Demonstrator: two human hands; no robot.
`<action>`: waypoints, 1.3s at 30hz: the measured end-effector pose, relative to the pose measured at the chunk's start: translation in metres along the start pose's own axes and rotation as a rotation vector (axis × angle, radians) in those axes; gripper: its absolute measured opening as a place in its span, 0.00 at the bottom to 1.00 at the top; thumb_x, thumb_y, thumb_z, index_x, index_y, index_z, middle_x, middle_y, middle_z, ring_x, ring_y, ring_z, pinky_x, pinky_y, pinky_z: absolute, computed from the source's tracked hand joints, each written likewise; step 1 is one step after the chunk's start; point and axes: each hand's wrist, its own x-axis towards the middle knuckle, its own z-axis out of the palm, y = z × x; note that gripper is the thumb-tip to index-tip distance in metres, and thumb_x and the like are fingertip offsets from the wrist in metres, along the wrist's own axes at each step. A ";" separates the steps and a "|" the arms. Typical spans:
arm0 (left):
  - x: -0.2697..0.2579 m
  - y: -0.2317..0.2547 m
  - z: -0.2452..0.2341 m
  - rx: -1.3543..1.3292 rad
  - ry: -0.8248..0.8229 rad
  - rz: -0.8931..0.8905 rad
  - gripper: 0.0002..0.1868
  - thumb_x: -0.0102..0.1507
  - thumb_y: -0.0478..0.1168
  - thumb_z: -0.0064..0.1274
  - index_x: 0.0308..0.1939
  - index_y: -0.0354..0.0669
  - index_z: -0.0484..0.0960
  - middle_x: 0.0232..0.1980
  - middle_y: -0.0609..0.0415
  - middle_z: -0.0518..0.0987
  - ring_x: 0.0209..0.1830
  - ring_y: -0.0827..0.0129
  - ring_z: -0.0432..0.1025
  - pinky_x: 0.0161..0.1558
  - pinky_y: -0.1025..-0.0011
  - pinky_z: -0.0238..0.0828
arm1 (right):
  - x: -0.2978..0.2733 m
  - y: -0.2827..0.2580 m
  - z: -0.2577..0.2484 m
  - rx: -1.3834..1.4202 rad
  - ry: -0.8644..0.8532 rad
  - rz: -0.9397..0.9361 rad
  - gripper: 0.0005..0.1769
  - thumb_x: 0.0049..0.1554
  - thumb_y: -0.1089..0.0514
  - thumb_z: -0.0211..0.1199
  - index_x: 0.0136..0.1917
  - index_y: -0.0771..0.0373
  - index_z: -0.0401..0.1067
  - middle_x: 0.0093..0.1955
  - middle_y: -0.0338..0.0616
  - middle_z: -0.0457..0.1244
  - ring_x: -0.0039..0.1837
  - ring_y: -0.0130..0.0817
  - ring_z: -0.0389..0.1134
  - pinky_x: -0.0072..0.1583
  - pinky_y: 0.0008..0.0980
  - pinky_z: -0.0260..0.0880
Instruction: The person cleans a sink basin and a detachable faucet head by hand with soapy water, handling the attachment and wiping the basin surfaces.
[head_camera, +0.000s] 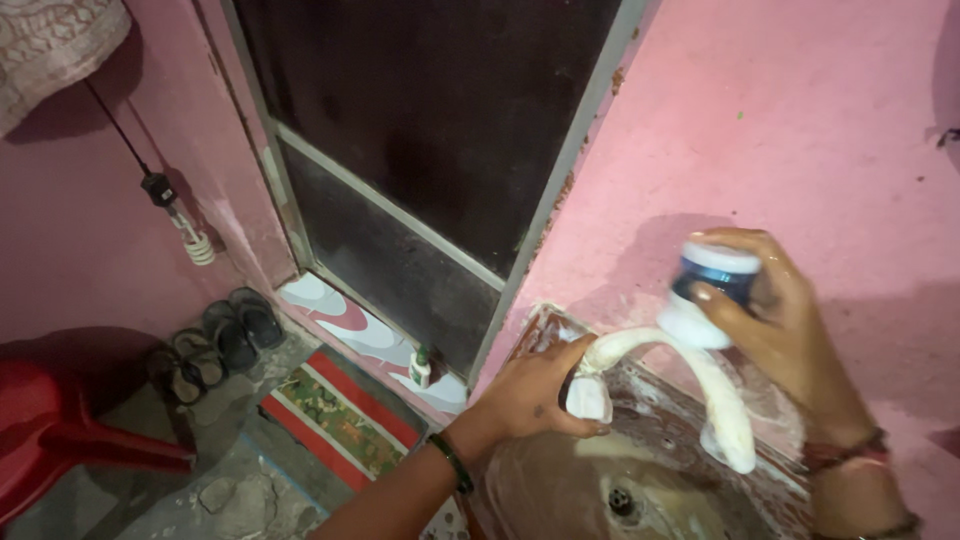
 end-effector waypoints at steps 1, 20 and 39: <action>0.000 0.000 0.002 -0.001 -0.001 0.001 0.58 0.52 0.60 0.71 0.76 0.32 0.62 0.61 0.33 0.78 0.59 0.42 0.75 0.69 0.51 0.58 | -0.002 0.002 0.008 0.027 0.016 -0.079 0.25 0.59 0.67 0.60 0.70 0.64 0.65 0.59 0.53 0.66 0.57 0.41 0.73 0.54 0.39 0.74; 0.003 0.004 -0.001 -0.104 -0.103 -0.158 0.59 0.50 0.61 0.66 0.78 0.38 0.60 0.64 0.36 0.76 0.60 0.46 0.74 0.60 0.58 0.69 | -0.071 0.037 0.003 0.516 0.264 -0.374 0.22 0.64 0.58 0.68 0.67 0.61 0.64 0.62 0.51 0.65 0.62 0.47 0.72 0.64 0.47 0.78; 0.000 0.003 0.001 -0.060 -0.067 -0.113 0.60 0.51 0.63 0.65 0.79 0.36 0.59 0.64 0.36 0.78 0.60 0.46 0.76 0.68 0.59 0.63 | -0.089 0.028 0.053 0.757 0.564 0.082 0.33 0.63 0.50 0.52 0.80 0.51 0.55 0.62 0.49 0.68 0.61 0.37 0.73 0.59 0.36 0.76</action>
